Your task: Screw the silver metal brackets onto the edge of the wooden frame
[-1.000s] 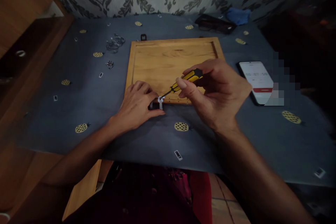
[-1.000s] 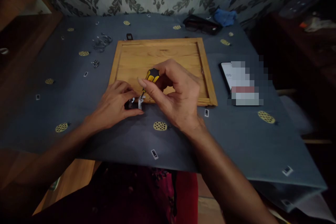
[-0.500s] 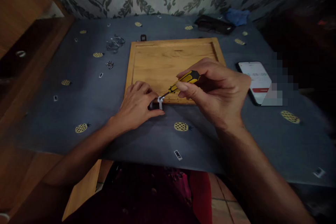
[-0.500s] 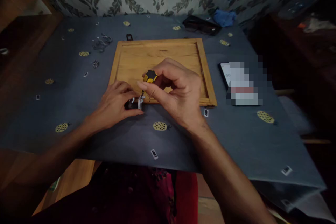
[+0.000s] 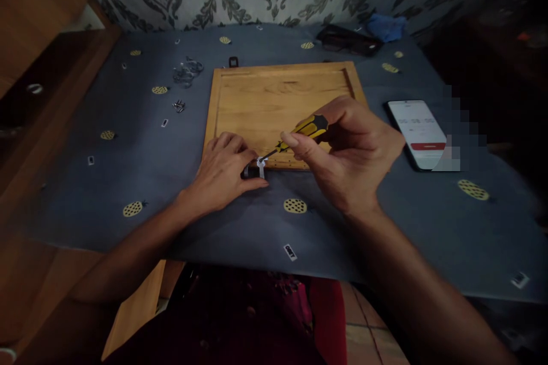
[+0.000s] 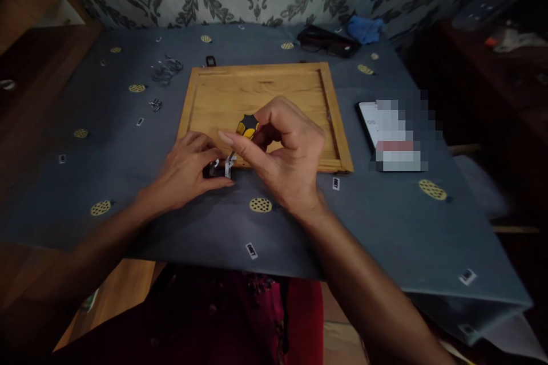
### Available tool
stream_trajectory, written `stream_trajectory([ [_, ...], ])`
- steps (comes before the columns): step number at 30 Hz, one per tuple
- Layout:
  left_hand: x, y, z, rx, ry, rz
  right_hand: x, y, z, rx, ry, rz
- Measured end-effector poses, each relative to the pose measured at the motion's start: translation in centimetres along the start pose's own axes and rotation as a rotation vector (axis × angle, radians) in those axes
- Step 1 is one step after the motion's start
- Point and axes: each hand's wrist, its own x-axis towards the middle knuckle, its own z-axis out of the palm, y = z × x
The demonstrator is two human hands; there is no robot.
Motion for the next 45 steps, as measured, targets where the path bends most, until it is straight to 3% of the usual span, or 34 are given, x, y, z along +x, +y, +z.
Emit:
stream_trajectory([
  [4,0.0,0.0,0.1,0.001,-0.002,-0.004,0.0,-0.7,-0.4,-0.033,0.171,-0.067],
  [6,0.0,0.0,0.1,0.004,-0.003,-0.003,0.1,-0.8,-0.5,-0.054,0.184,-0.047],
  [13,0.1,0.1,-0.2,0.004,-0.007,-0.002,-0.1,-0.1,-0.3,-0.081,0.044,0.017],
  [35,0.0,-0.1,0.0,0.021,0.005,0.015,-0.3,0.6,-0.1,-0.060,-0.019,-0.048],
  [40,0.1,-0.1,0.0,0.014,-0.002,0.012,-0.2,0.5,-0.2,-0.004,-0.056,0.017],
  [45,0.0,0.0,-0.1,-0.007,-0.013,0.008,0.2,0.2,-0.8,0.089,-0.184,0.095],
])
